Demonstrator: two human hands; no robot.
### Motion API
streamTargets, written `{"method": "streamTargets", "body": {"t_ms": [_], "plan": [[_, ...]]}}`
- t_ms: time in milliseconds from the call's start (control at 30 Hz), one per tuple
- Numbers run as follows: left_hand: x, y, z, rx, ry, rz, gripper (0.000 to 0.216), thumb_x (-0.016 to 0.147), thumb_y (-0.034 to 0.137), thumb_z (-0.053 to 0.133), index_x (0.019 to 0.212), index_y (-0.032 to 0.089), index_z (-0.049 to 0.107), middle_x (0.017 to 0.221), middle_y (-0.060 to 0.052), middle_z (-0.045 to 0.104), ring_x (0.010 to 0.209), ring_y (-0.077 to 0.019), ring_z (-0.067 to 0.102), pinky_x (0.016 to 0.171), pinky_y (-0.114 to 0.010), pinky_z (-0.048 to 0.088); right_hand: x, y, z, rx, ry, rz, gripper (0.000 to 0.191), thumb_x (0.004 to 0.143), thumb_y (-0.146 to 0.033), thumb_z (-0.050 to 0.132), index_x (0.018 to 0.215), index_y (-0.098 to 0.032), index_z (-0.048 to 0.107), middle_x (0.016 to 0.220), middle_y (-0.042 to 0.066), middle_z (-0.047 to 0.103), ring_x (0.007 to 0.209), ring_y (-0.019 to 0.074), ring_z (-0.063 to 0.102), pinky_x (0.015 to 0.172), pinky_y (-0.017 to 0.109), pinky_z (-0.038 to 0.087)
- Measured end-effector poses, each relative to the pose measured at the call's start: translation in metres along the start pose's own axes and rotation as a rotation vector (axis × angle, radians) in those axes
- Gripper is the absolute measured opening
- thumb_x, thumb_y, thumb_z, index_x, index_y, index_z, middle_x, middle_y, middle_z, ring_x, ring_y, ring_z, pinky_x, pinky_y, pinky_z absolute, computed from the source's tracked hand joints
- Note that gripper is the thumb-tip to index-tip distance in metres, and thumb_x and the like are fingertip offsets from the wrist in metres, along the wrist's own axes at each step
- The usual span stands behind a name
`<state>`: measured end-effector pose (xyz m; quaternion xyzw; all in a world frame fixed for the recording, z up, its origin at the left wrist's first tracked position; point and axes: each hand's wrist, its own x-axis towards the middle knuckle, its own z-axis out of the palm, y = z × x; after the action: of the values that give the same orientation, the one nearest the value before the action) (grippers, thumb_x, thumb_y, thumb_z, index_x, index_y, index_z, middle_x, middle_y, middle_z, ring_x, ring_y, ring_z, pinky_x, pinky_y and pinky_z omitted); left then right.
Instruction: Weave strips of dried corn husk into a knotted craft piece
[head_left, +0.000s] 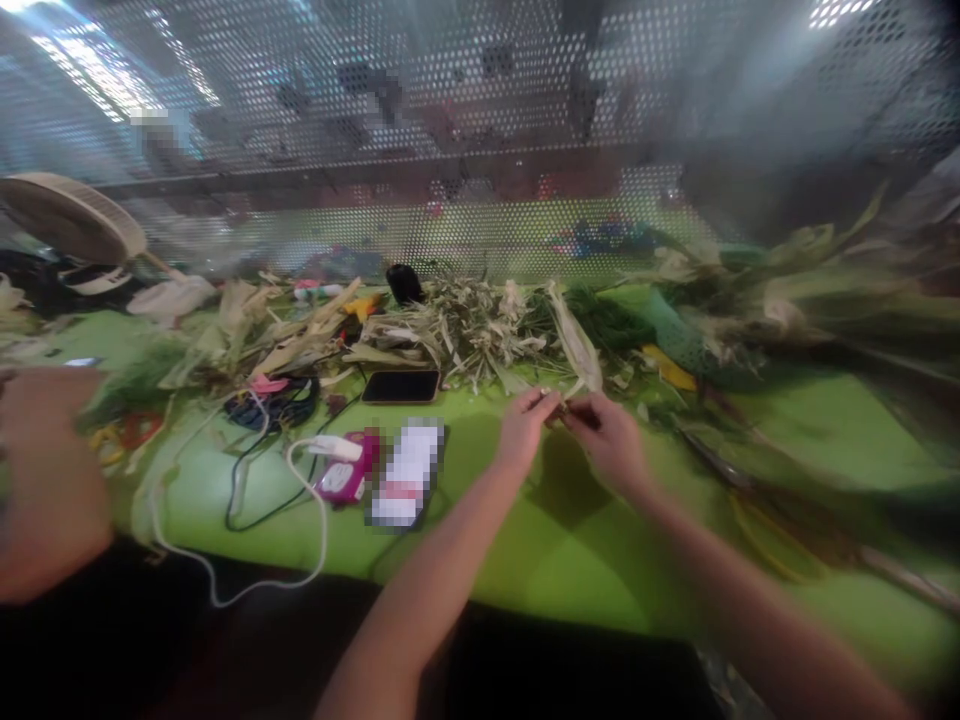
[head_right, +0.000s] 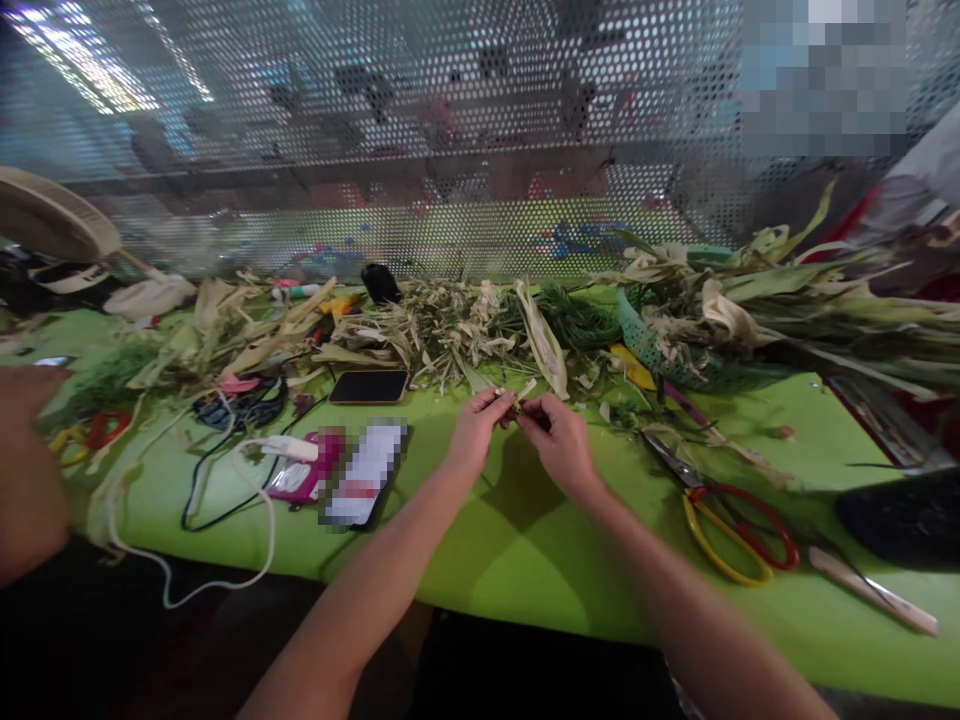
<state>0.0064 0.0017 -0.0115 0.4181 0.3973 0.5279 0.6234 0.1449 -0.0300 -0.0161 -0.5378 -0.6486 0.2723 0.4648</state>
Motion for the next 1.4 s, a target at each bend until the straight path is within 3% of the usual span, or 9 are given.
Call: {"method": "streamTargets", "body": {"t_ms": [200, 433, 567, 767, 867, 967, 1167, 1400], "plan": [[0.007, -0.002, -0.004, -0.211, 0.039, -0.269, 0.030, 0.055, 0.030, 0.083, 0.065, 0.014, 0.059, 0.061, 0.003, 0.057, 0.058, -0.0077, 0.050, 0.060, -0.023, 0.037, 0.001, 0.001, -0.005, -0.558, -0.046, -0.378, 0.025, 0.096, -0.033, 0.050, 0.083, -0.021, 0.069, 0.078, 0.008, 0.070, 0.071, 0.0195, 0.059, 0.069, 0.032, 0.037], [0.004, 0.002, -0.007, -0.182, -0.017, -0.263, 0.033, 0.055, 0.036, 0.083, 0.066, 0.014, 0.060, 0.065, 0.002, 0.058, 0.060, -0.0085, 0.051, 0.062, -0.024, 0.038, 0.001, 0.005, -0.005, -0.625, -0.052, -0.431, 0.026, 0.097, -0.029, 0.049, 0.084, -0.022, 0.070, 0.076, 0.007, 0.070, 0.070, 0.0185, 0.059, 0.069, 0.031, 0.035], [0.005, 0.003, -0.009, 0.036, -0.110, -0.107, 0.036, 0.069, 0.047, 0.075, 0.065, 0.016, 0.056, 0.060, 0.003, 0.050, 0.059, -0.0095, 0.045, 0.060, -0.025, 0.033, -0.001, 0.003, -0.012, -0.548, -0.098, -0.350, 0.019, 0.094, -0.034, 0.055, 0.091, -0.023, 0.070, 0.083, 0.006, 0.072, 0.073, 0.0195, 0.061, 0.068, 0.031, 0.039], [0.005, 0.011, -0.012, 0.451, -0.243, 0.123, 0.038, 0.085, 0.049, 0.061, 0.064, 0.018, 0.056, 0.062, 0.002, 0.049, 0.065, -0.0131, 0.045, 0.062, -0.026, 0.032, 0.004, -0.011, -0.031, -0.185, 0.158, -0.157, 0.020, 0.087, -0.038, 0.065, 0.099, -0.022, 0.066, 0.091, 0.005, 0.066, 0.075, 0.0178, 0.061, 0.069, 0.030, 0.048], [0.001, 0.013, -0.010, 0.394, -0.333, 0.105, 0.037, 0.087, 0.051, 0.057, 0.069, 0.018, 0.058, 0.067, -0.001, 0.057, 0.070, -0.0153, 0.053, 0.068, -0.027, 0.038, 0.007, -0.014, -0.031, -0.061, 0.066, -0.106, 0.015, 0.086, -0.034, 0.065, 0.093, -0.021, 0.068, 0.088, 0.004, 0.067, 0.077, 0.0179, 0.062, 0.071, 0.031, 0.050], [-0.002, 0.011, -0.009, 0.217, -0.355, -0.022, 0.034, 0.088, 0.052, 0.056, 0.080, 0.019, 0.061, 0.070, -0.002, 0.062, 0.070, -0.0166, 0.059, 0.072, -0.030, 0.044, 0.009, -0.014, -0.028, 0.002, 0.055, -0.023, 0.013, 0.084, -0.033, 0.066, 0.083, -0.021, 0.068, 0.079, 0.003, 0.068, 0.073, 0.0178, 0.062, 0.069, 0.030, 0.049], [0.000, 0.008, -0.010, 0.080, -0.380, -0.115, 0.025, 0.081, 0.041, 0.067, 0.085, 0.016, 0.063, 0.073, -0.001, 0.059, 0.069, -0.0133, 0.057, 0.072, -0.029, 0.045, 0.009, -0.017, -0.028, 0.097, 0.067, 0.071, 0.020, 0.080, -0.036, 0.069, 0.093, -0.020, 0.069, 0.079, 0.003, 0.069, 0.070, 0.0170, 0.061, 0.066, 0.030, 0.049], [0.001, 0.008, -0.011, 0.118, -0.379, -0.047, 0.029, 0.085, 0.045, 0.063, 0.083, 0.016, 0.062, 0.070, -0.001, 0.057, 0.066, -0.0123, 0.055, 0.068, -0.027, 0.042, 0.009, -0.021, -0.035, -0.071, 0.015, -0.198, 0.012, 0.082, -0.024, 0.069, 0.093, -0.022, 0.071, 0.092, 0.005, 0.068, 0.087, 0.0202, 0.062, 0.079, 0.034, 0.050]]}}
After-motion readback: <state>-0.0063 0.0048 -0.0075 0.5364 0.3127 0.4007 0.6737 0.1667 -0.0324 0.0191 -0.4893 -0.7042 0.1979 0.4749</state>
